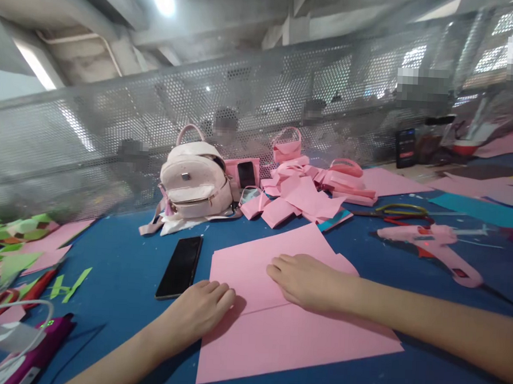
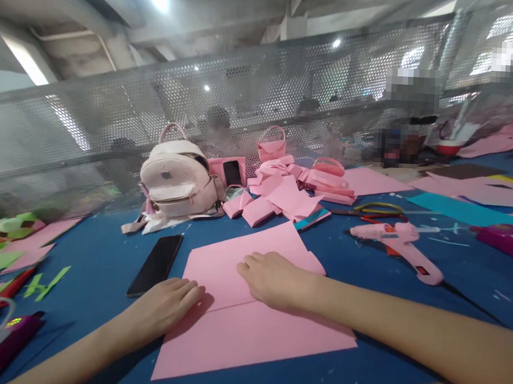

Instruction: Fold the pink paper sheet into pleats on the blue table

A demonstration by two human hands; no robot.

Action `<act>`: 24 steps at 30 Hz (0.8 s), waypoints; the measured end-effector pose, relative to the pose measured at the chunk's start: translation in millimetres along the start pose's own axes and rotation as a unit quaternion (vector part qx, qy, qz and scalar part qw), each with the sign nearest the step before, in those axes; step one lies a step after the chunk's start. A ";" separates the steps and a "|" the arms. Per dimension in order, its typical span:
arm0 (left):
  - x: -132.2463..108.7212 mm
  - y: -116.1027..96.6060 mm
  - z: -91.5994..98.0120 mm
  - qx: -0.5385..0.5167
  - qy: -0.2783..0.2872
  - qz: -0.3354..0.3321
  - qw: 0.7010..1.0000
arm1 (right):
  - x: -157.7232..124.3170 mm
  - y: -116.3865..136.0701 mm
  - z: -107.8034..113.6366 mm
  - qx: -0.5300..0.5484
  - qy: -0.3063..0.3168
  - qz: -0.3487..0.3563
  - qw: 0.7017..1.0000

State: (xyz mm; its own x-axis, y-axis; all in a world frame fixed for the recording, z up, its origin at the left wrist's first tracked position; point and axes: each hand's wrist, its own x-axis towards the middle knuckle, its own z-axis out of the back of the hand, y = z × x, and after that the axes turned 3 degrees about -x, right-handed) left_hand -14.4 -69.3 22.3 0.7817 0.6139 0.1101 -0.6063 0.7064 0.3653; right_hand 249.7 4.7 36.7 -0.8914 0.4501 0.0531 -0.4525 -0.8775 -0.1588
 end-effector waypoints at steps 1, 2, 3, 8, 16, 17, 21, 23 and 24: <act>-4.1 1.2 2.8 0.002 0.003 0.000 1.000 | -0.1 0.4 0.2 0.001 0.002 -0.003 1.000; -7.4 2.3 5.9 0.002 0.006 -0.002 1.000 | -0.2 0.8 0.3 0.003 0.003 -0.005 1.000; -10.0 3.6 9.1 0.003 0.007 -0.006 1.000 | -0.4 1.1 0.4 0.006 0.002 -0.008 1.000; -11.9 8.6 23.8 -0.002 -0.007 -0.072 0.997 | -1.6 1.2 1.2 0.018 0.004 -0.008 1.000; -2.5 11.6 33.0 -0.053 0.010 -0.137 0.989 | -2.9 -2.5 2.6 0.016 -0.002 0.007 1.000; -1.8 12.2 33.2 -0.067 0.003 -0.133 0.989 | -3.1 -2.8 2.9 0.019 0.001 0.007 1.000; -2.0 15.0 32.3 -0.111 -0.004 -0.128 0.986 | -4.0 -4.1 1.0 0.022 0.000 0.006 1.000; -5.1 16.4 30.9 -0.139 -0.002 -0.122 0.983 | -4.3 -4.9 -1.3 0.022 -0.003 0.007 1.000; -7.3 16.9 30.0 -0.155 -0.003 -0.115 0.981 | -4.3 -5.3 -2.3 0.022 -0.003 0.008 1.000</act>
State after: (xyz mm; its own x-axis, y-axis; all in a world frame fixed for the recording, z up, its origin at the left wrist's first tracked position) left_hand -26.0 -72.5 55.3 0.9037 0.4236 0.0629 -0.4277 0.9001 0.0832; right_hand 256.0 7.8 35.0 -0.8982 0.4360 0.0566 -0.4396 -0.8907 -0.1157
